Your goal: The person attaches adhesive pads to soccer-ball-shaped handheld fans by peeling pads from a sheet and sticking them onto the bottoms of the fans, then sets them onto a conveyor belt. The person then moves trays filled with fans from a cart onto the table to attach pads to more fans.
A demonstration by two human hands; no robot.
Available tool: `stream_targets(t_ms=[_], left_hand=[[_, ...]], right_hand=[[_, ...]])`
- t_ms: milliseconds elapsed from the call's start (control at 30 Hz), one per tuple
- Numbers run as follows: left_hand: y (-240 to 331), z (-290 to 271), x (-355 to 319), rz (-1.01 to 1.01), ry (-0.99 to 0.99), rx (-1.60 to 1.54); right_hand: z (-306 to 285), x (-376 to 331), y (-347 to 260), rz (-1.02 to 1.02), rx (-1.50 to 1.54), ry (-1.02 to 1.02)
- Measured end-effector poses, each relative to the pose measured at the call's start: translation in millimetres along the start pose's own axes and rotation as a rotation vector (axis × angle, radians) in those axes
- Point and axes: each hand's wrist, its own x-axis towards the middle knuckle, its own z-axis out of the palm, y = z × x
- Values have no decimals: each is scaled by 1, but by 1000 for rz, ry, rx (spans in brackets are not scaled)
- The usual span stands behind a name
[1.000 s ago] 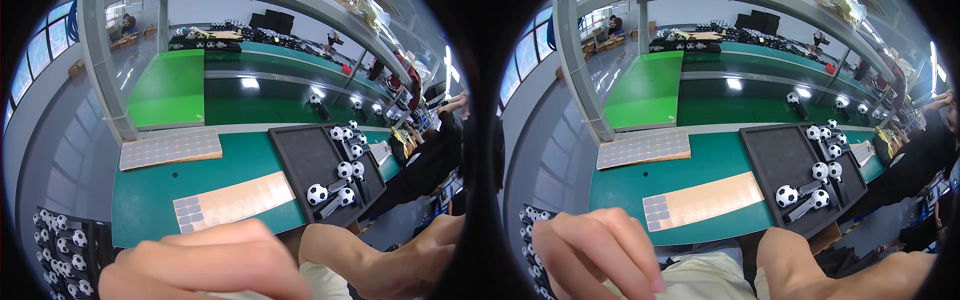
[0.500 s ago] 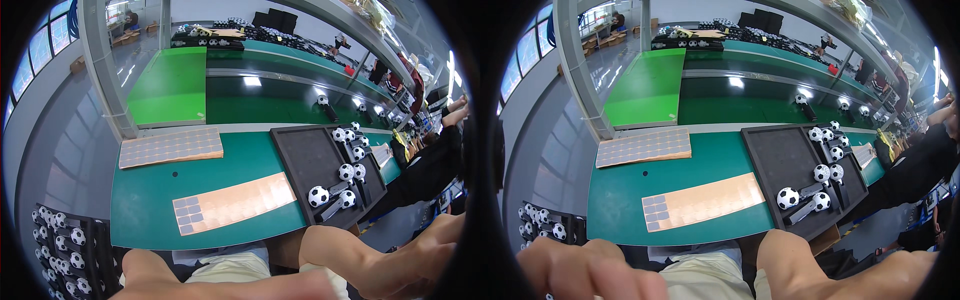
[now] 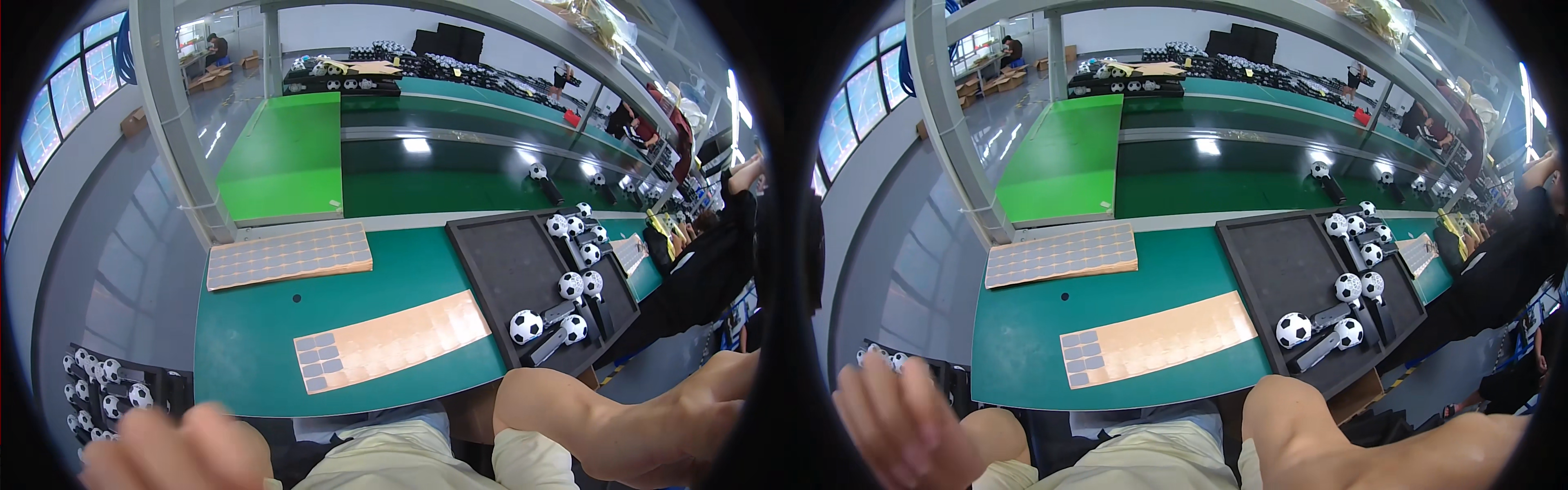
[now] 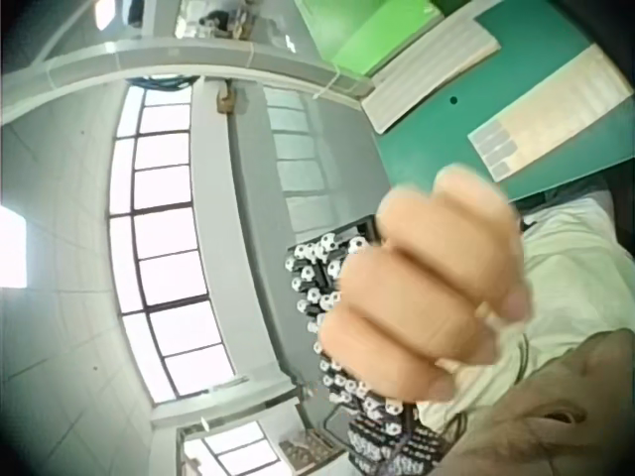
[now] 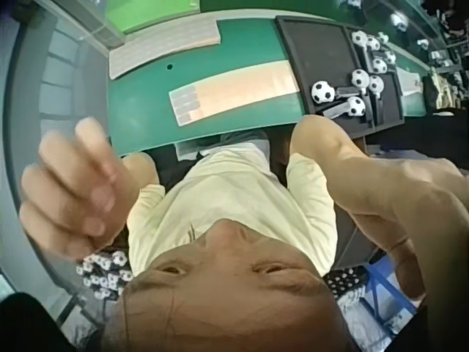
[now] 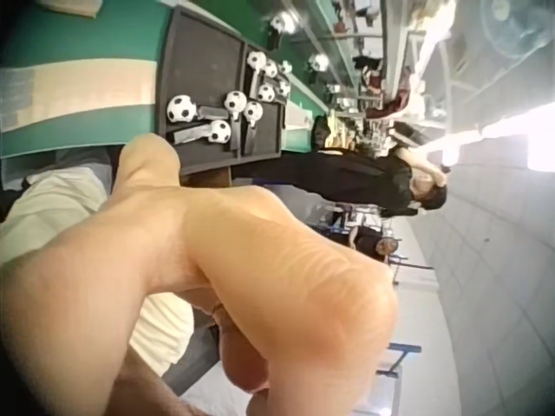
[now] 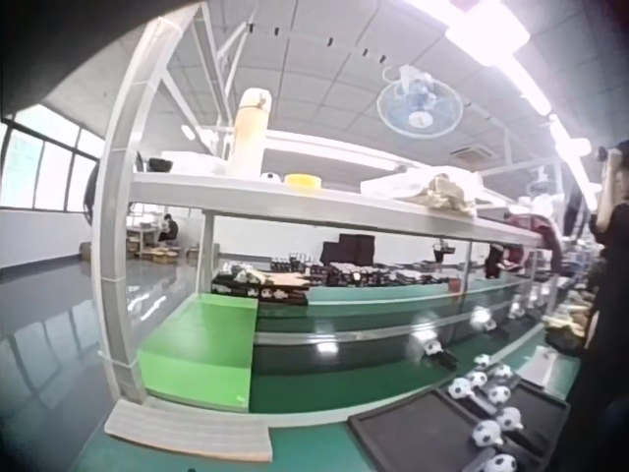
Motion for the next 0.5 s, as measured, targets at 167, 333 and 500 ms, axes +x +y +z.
stream_targets(t_ms=[167, 333, 500], left_hand=[[3, -4, 24, -266, -342, -38], [-38, 13, 42, -240, -364, -283], [-22, 17, 32, -176, -311, -329]], right_hand=[[29, 39, 54, -15, 28, -2], [12, 27, 38, 42, -18, 21], [15, 21, 41, -34, 100, 21]])
